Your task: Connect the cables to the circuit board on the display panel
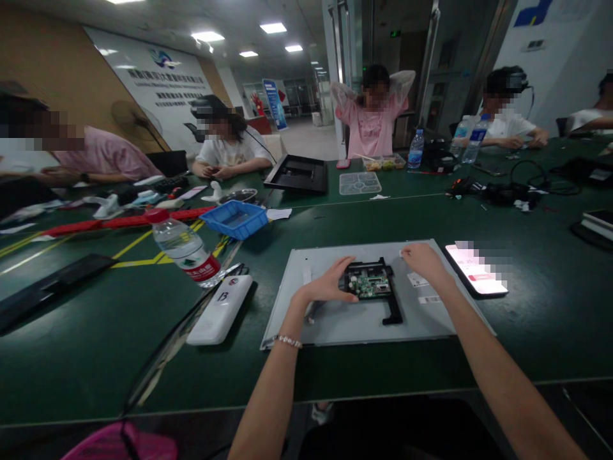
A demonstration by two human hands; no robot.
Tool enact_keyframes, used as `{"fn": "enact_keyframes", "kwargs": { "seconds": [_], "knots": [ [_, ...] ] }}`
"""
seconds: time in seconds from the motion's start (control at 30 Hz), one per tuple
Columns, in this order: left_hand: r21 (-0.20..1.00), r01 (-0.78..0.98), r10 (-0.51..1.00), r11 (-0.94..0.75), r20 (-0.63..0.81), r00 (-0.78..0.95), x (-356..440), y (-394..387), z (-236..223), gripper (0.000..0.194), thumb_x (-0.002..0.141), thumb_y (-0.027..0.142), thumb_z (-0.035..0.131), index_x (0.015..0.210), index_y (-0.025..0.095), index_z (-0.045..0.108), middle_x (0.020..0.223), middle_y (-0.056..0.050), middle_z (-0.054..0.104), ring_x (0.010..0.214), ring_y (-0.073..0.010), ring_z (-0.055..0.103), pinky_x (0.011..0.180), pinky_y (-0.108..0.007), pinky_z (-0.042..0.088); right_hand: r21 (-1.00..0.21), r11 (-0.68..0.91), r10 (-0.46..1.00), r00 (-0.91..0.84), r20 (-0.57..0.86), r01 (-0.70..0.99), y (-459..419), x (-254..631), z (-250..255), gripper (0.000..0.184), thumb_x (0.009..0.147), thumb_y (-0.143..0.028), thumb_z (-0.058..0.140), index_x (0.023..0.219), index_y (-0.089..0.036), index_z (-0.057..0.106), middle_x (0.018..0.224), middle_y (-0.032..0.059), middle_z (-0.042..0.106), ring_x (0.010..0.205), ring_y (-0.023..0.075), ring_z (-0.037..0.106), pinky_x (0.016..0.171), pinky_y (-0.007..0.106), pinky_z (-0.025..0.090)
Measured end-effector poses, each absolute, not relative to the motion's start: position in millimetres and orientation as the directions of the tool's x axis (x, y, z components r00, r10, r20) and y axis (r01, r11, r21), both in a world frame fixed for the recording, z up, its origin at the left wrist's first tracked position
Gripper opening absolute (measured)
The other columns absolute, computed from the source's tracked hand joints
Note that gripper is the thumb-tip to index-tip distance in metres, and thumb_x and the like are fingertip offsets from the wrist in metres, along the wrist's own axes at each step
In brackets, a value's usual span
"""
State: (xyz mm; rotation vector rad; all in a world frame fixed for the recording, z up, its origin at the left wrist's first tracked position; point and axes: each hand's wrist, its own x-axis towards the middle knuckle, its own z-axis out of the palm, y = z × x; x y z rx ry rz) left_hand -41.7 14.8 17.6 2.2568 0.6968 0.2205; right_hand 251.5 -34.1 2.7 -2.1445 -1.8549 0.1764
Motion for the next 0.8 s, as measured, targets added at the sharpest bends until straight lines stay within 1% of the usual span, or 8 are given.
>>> {"fn": "enact_keyframes", "kwargs": {
  "seconds": [0.1,0.2,0.33,0.43,0.53,0.7,0.8],
  "knots": [
    [0.703,0.421,0.55,-0.573,-0.051,0.834,-43,16,15,0.107,0.063,0.05,0.073,0.147,0.023,0.012,0.154,-0.009,0.007,0.14,-0.0306,0.01,0.115,-0.046,0.013,-0.325,-0.105,0.974,0.163,0.156,0.94,-32,255,5,0.03,0.085,-0.021,0.044,0.097,-0.017,0.071,0.098,0.0107,0.07,0.092,0.0221,0.063,0.08,0.028,0.043],
    [0.686,0.431,0.553,-0.586,-0.05,0.832,-44,17,12,0.108,0.063,0.051,0.073,0.147,0.022,0.012,0.154,-0.01,0.005,0.141,-0.03,0.009,0.115,-0.044,0.013,-0.357,-0.053,0.974,0.127,0.189,0.933,-34,260,5,0.03,0.082,-0.023,0.05,0.104,-0.015,0.068,0.106,0.0109,0.068,0.096,0.0221,0.062,0.084,0.028,0.042],
    [0.68,0.425,0.547,-0.598,-0.041,0.836,-44,15,12,0.107,0.063,0.051,0.073,0.147,0.022,0.012,0.154,-0.01,0.005,0.141,-0.0302,0.01,0.115,-0.046,0.014,-0.367,-0.017,0.987,0.075,0.145,0.93,-34,262,-2,0.03,0.079,-0.025,0.056,0.105,-0.014,0.068,0.105,0.0114,0.068,0.098,0.022,0.061,0.085,0.028,0.042],
    [0.681,0.425,0.548,-0.597,-0.042,0.836,-44,14,12,0.107,0.064,0.05,0.072,0.147,0.023,0.011,0.154,-0.01,0.004,0.141,-0.0311,0.009,0.114,-0.047,0.013,-0.335,-0.049,0.984,0.102,0.144,0.941,-32,259,-7,0.027,0.079,-0.022,0.056,0.101,-0.015,0.069,0.105,0.011,0.068,0.1,0.0223,0.061,0.083,0.027,0.042],
    [0.685,0.426,0.546,-0.591,-0.049,0.836,-45,15,11,0.108,0.063,0.05,0.073,0.147,0.021,0.011,0.154,-0.011,0.004,0.141,-0.0315,0.009,0.114,-0.047,0.014,-0.303,-0.084,0.978,0.137,0.157,0.949,-31,255,-9,0.023,0.081,-0.019,0.053,0.094,-0.017,0.071,0.101,0.0103,0.07,0.097,0.0221,0.062,0.081,0.027,0.042],
    [0.692,0.419,0.541,-0.587,-0.05,0.84,-44,15,12,0.109,0.062,0.05,0.073,0.147,0.021,0.011,0.153,-0.012,0.007,0.14,-0.0321,0.01,0.114,-0.048,0.013,-0.294,-0.121,0.956,0.191,0.221,0.948,-31,251,-5,0.024,0.086,-0.022,0.048,0.093,-0.017,0.071,0.096,0.0101,0.071,0.092,0.0216,0.064,0.078,0.028,0.043],
    [0.694,0.412,0.532,-0.591,-0.049,0.845,-42,14,13,0.109,0.063,0.051,0.073,0.147,0.019,0.011,0.153,-0.013,0.009,0.14,-0.0322,0.012,0.115,-0.047,0.012,-0.324,-0.079,0.939,0.18,0.293,0.943,-29,243,-2,0.024,0.089,-0.023,0.046,0.098,-0.018,0.068,0.098,0.008,0.07,0.091,0.0202,0.064,0.079,0.027,0.043]
  ]
}}
